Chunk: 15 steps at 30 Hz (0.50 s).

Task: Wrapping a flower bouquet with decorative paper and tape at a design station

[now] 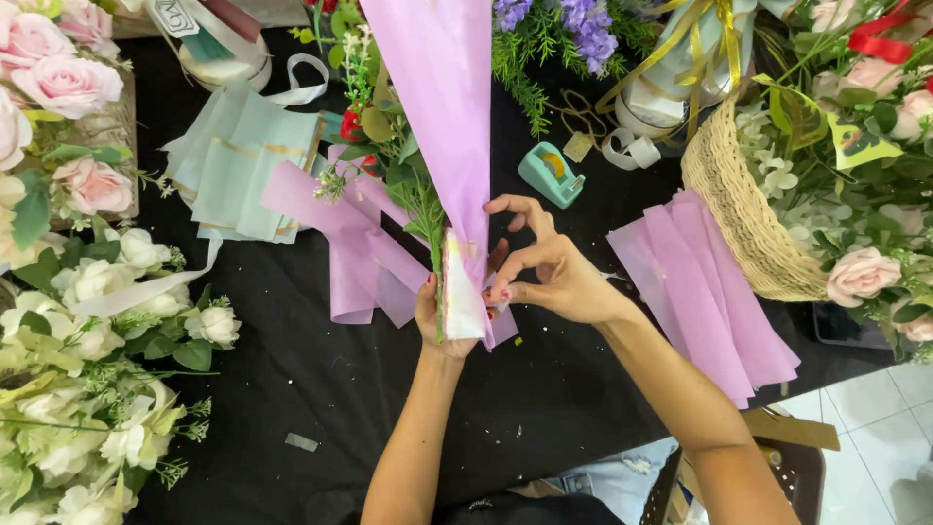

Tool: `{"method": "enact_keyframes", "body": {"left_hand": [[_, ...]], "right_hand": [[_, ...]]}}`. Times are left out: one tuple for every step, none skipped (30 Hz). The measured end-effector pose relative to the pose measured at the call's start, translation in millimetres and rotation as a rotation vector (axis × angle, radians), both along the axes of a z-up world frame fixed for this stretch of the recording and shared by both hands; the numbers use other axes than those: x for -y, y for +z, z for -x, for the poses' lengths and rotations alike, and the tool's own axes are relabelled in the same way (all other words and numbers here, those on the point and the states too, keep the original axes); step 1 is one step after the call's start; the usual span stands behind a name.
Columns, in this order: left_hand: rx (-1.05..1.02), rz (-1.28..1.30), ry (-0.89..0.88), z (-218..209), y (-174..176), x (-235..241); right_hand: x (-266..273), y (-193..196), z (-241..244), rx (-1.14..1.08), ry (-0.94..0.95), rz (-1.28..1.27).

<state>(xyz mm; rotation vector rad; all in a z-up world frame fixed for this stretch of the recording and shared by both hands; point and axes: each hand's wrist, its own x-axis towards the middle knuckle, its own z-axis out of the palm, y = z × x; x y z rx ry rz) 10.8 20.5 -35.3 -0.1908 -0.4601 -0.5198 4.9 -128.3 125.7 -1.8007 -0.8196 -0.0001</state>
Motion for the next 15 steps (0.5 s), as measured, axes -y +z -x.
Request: {"method": "enact_keyframes", "body": {"left_hand": [[-0.034, 0.014, 0.002, 2, 5, 3], [-0.066, 0.028, 0.002, 2, 11, 6], [-0.064, 0.029, 0.004, -2, -7, 6], [-0.064, 0.004, -0.007, -6, -25, 5], [-0.063, -0.021, -0.018, -10, -42, 5], [-0.062, -0.020, -0.020, -7, -36, 3], [-0.087, -0.069, 0.001, -4, -30, 1], [-0.114, -0.117, 0.025, 0, -24, -1], [-0.115, -0.116, 0.027, 1, -16, -3], [-0.115, -0.121, 0.024, 2, -8, -5], [-0.116, -0.126, 0.022, 3, 0, -6], [-0.115, -0.125, 0.023, 2, -1, -8], [-0.094, -0.152, 0.033, 1, -2, -9], [-0.073, -0.181, 0.043, -1, -3, -11], [-0.072, -0.180, 0.044, -2, -1, -12]], "right_hand": [[-5, 2, 2, 0.005, -0.030, 0.012], [-8, 5, 3, 0.012, -0.063, 0.024], [-10, 2, 3, 0.013, -0.061, 0.024], [-12, -2, 2, 0.025, -0.096, 0.044], [-14, -5, 2, 0.037, -0.131, 0.064], [-16, -3, 2, 0.038, -0.133, 0.065], [-18, -1, 3, 0.049, -0.153, 0.080], [-20, 2, 5, 0.059, -0.170, 0.095], [-20, 0, 4, 0.059, -0.168, 0.096], [-19, -2, 4, 0.069, -0.185, 0.105], [-18, -3, 3, 0.079, -0.202, 0.115], [-17, -5, 4, 0.079, -0.200, 0.116], [-16, -7, 4, 0.095, -0.206, 0.125], [-15, -8, 4, 0.110, -0.213, 0.133], [-15, -8, 4, 0.111, -0.212, 0.134]]}}
